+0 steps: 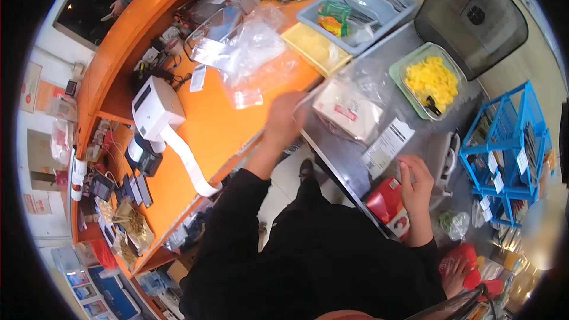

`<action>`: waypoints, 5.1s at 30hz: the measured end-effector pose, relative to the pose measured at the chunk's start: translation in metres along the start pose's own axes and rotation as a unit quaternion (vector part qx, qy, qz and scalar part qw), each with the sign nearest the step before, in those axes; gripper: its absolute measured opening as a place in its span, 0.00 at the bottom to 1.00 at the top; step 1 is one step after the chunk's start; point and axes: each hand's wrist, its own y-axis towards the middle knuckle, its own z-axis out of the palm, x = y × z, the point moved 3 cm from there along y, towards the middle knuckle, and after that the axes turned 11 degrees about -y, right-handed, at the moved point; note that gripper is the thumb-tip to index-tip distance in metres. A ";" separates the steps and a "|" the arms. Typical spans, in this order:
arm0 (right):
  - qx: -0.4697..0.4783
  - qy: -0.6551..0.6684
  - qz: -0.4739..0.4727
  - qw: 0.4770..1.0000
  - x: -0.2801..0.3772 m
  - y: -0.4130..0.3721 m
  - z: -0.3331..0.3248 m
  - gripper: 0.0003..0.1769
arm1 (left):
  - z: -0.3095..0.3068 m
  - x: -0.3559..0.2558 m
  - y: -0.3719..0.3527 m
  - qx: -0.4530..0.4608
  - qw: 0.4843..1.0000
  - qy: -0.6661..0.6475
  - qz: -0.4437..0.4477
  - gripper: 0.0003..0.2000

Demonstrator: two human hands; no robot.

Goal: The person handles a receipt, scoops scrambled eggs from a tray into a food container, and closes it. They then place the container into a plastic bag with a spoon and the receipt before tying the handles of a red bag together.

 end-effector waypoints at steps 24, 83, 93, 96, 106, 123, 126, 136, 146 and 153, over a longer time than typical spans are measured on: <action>0.105 0.041 -0.050 0.992 0.115 0.142 0.151 0.07 | -0.059 0.264 0.047 0.258 0.944 0.075 -0.191 0.27; 0.070 0.095 0.081 0.990 0.035 -0.065 -0.017 0.16 | 0.018 -0.173 -0.059 0.125 0.967 -0.214 -0.051 0.40; 0.014 -0.020 -0.178 0.984 0.124 0.047 0.036 0.17 | -0.089 -0.039 -0.041 -0.126 0.992 0.003 -0.020 0.20; 0.085 0.004 -0.242 0.967 0.158 0.083 0.080 0.17 | -0.112 0.028 -0.035 -0.109 0.902 -0.237 -0.343 0.16; 0.177 -0.350 0.115 0.913 0.071 0.272 0.238 0.16 | -0.133 0.137 -0.039 -0.147 0.666 -0.529 -0.506 0.16; 0.019 -0.218 0.245 0.944 0.048 0.271 0.248 0.13 | -0.128 0.166 -0.012 -0.105 0.647 -0.587 -0.474 0.23; -0.034 -0.157 0.235 0.959 0.042 0.270 0.242 0.13 | -0.125 0.163 -0.010 -0.096 0.640 -0.602 -0.467 0.23; -0.074 -0.044 0.234 0.969 0.033 0.263 0.234 0.12 | -0.118 0.148 -0.006 -0.079 0.644 -0.614 -0.450 0.24; -0.102 0.102 0.242 0.959 0.017 0.269 0.243 0.11 | -0.119 0.152 -0.014 -0.062 0.659 -0.602 -0.446 0.24; -0.102 0.435 0.301 0.843 0.050 0.252 0.177 0.06 | -0.118 0.143 -0.010 -0.055 0.617 -0.664 -0.419 0.23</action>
